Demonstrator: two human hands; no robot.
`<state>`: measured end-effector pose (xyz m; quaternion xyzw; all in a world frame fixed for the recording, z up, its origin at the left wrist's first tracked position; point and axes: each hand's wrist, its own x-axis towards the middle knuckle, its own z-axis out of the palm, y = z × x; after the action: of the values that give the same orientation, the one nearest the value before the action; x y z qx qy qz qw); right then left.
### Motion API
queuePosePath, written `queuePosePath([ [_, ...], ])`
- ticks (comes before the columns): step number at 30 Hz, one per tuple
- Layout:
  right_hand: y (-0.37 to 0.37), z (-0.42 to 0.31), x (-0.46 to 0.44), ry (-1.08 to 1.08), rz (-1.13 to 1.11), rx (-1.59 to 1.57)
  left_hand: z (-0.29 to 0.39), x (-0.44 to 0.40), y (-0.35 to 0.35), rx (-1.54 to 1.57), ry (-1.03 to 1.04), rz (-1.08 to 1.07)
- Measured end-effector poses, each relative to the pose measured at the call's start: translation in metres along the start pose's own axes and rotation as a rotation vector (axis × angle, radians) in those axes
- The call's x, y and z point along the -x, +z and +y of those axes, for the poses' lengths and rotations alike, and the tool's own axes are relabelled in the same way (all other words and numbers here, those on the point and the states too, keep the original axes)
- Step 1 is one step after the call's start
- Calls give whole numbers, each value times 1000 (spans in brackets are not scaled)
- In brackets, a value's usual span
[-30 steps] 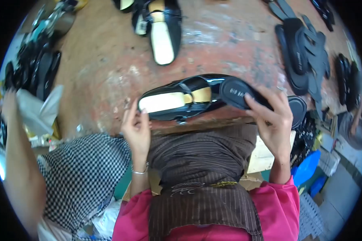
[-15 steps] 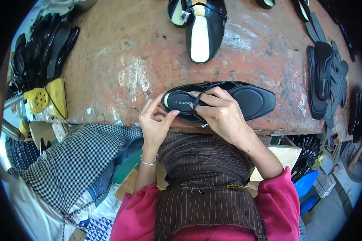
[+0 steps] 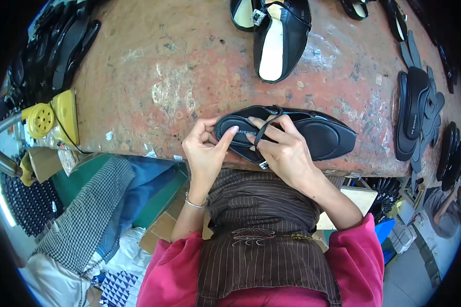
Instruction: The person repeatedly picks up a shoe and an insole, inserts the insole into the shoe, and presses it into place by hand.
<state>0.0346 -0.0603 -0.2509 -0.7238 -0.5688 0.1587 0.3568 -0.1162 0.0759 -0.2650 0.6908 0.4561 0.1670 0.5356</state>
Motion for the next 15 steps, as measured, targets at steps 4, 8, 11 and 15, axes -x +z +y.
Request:
queuePosePath([
  [4, -2, 5, 3, -151, -94, 54, 7, -7, 4, 159, -101, -7],
  [8, -3, 11, -5, -241, -264, -10, 7, -8, 5, 235, -104, 15],
  [11, -1, -2, -3, -180, -213, 81, 8, -10, 6, 177, -106, 24],
  [15, -24, -9, 21, -79, -243, 313, 5, -11, 5, 97, -54, 16],
])
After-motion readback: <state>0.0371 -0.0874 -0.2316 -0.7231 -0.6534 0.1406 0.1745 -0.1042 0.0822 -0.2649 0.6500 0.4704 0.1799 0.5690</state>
